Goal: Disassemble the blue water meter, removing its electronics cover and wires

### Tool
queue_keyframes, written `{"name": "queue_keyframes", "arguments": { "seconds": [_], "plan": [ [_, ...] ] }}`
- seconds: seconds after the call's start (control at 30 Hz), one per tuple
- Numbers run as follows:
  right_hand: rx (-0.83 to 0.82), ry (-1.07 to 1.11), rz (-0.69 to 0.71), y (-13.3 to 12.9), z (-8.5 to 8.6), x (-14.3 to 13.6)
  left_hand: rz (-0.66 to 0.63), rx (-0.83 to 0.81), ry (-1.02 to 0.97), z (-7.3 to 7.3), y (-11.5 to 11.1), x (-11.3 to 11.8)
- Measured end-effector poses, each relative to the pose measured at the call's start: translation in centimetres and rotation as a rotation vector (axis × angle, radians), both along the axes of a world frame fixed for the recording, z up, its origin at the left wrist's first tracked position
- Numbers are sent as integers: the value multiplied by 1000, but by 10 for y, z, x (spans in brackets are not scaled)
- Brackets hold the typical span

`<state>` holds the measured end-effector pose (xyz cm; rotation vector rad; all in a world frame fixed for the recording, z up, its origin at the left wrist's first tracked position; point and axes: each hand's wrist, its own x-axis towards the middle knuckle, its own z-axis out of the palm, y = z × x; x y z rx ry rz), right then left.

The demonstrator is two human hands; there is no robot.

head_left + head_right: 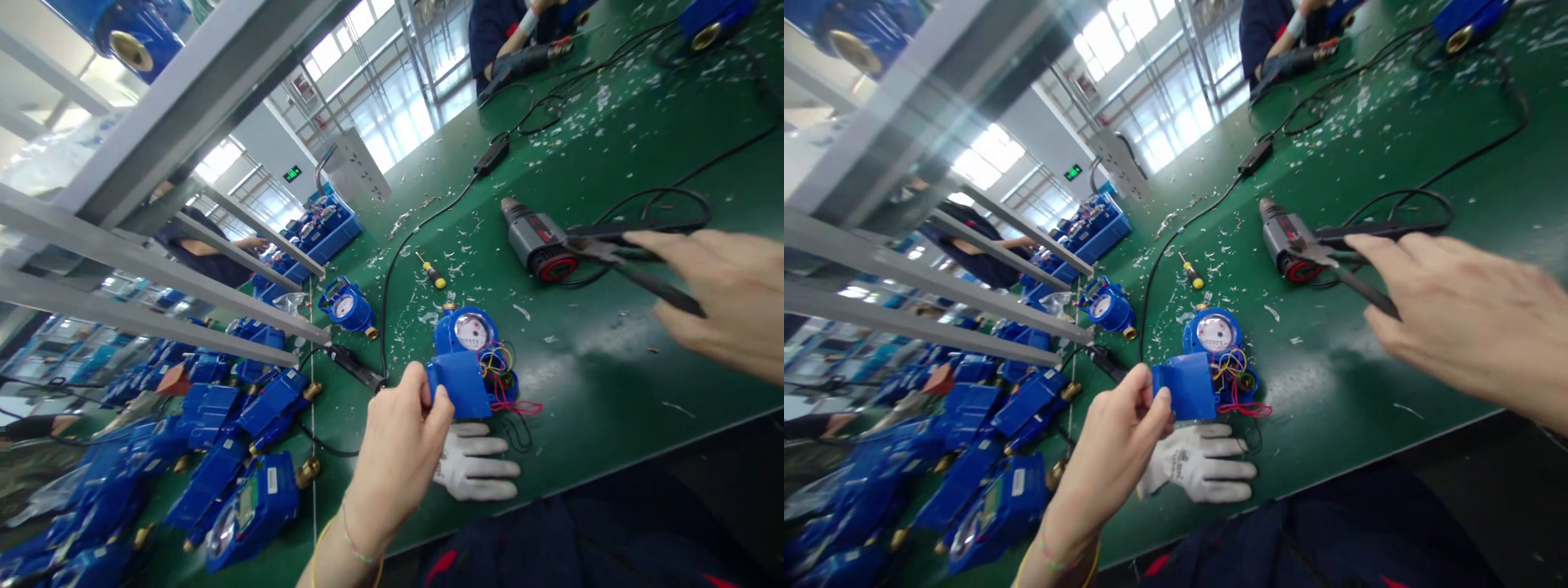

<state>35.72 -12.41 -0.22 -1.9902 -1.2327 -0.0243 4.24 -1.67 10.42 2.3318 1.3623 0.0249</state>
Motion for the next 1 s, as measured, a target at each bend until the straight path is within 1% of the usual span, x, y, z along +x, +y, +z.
{"name": "queue_keyframes", "arguments": {
  "seconds": [0.03,0.07,0.13,0.2,0.27,0.33,0.4,0.47,0.53,0.6,0.7,0.77,0.83,0.9,1.0],
  "plan": [
    [-71,85,60,-6,0,-11,22,-23,-31,0,-1,-2],
    [-136,216,149,-11,1,-25,47,-42,-67,0,-3,-5],
    [-149,504,329,-20,2,-59,103,-72,-143,-2,-9,-12],
    [-167,707,416,-23,0,-93,172,-91,-200,-6,-16,-20],
    [-163,820,451,-22,-8,-120,254,-120,-230,-12,-25,-28],
    [-132,862,446,-17,-18,-138,345,-167,-261,-19,-33,-34],
    [-99,890,433,-10,-26,-148,443,-236,-319,-26,-41,-39],
    [-67,927,441,0,-29,-154,539,-311,-395,-32,-47,-43],
    [-30,941,479,12,-29,-158,611,-386,-455,-38,-50,-48],
    [-19,910,535,26,-27,-160,639,-443,-496,-41,-50,-54],
    [-23,896,609,43,-25,-162,607,-482,-476,-39,-44,-63],
    [-45,917,650,49,-24,-162,564,-431,-398,-32,-39,-65],
    [-73,903,663,52,-21,-160,491,-288,-272,-21,-34,-64],
    [-55,872,628,51,-15,-158,370,-58,-97,-8,-28,-59],
    [36,849,560,51,-4,-157,132,333,147,6,-15,-46]
  ]
}}
